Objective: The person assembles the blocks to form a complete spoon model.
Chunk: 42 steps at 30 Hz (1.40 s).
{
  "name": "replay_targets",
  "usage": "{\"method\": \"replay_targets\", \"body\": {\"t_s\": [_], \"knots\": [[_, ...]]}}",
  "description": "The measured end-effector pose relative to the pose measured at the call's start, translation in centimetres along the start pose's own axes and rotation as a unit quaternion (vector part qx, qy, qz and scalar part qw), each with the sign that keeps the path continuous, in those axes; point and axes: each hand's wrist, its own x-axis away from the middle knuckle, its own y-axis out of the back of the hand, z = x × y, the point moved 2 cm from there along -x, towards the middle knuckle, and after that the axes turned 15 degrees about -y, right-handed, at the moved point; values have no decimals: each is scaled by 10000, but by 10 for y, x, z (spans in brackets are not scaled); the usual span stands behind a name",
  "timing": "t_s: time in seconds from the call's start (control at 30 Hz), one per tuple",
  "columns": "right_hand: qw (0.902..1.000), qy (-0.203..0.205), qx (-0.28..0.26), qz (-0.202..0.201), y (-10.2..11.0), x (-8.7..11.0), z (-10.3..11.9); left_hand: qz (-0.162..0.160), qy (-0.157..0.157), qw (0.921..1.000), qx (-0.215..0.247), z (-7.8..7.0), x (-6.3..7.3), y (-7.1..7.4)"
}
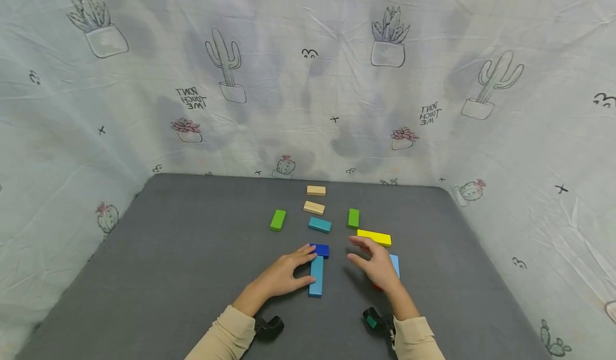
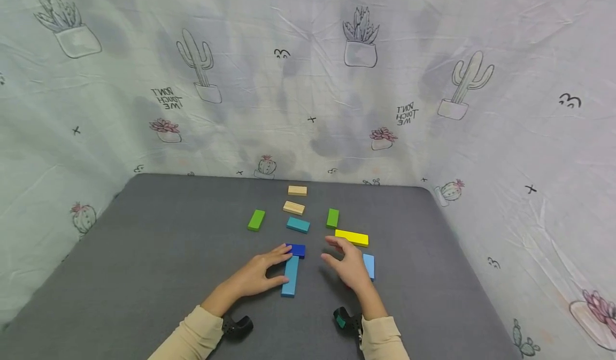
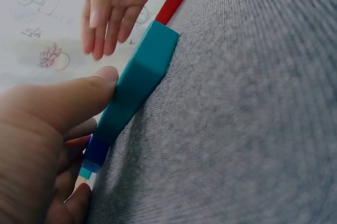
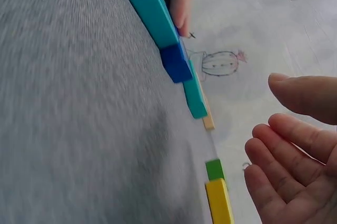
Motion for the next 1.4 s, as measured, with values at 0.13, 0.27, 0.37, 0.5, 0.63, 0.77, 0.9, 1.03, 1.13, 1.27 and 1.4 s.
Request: {"method": "replay_targets", "body": {"t_s": [0.13, 0.27, 0.37, 0.5, 0.63, 0.77, 0.9, 1.03, 1.13, 1.27, 1.4], "knots": [[9999, 131, -86, -54, 11, 5, -5, -75, -22, 9999, 75, 1, 1, -2], [9995, 237, -8, -215, 23, 10, -9, -80, -10, 9998, 202, 2, 2, -2], [9992, 207, 63, -335, 31, 14, -14, -79, -1, 9997, 244, 3, 3, -2], [9989, 115, 93, -447, 42, 20, -21, -114, -16, 9996, 260, 4, 4, -3], [9984, 33, 219, -525, 51, 26, -30, -135, -25, 9996, 257, 4, 5, -2], [9978, -100, 361, -548, 60, 29, -42, -134, -50, 9996, 251, 4, 5, -3], [9981, -293, 348, -404, 67, 28, -51, -134, -69, 9995, 264, 3, 4, -3], [9972, -572, 457, -127, 71, 28, -56, -109, -48, 9995, 299, 3, 3, -2], [9951, -797, 589, 63, 73, 26, -58, -96, -30, 9996, 281, 3, 3, -2], [9911, -1089, 708, 306, 74, 25, -62, -98, -28, 9997, 243, 3, 3, -2], [9874, -1267, 821, 474, 74, 24, -65, -90, -29, 9997, 232, 3, 4, -2]]}}
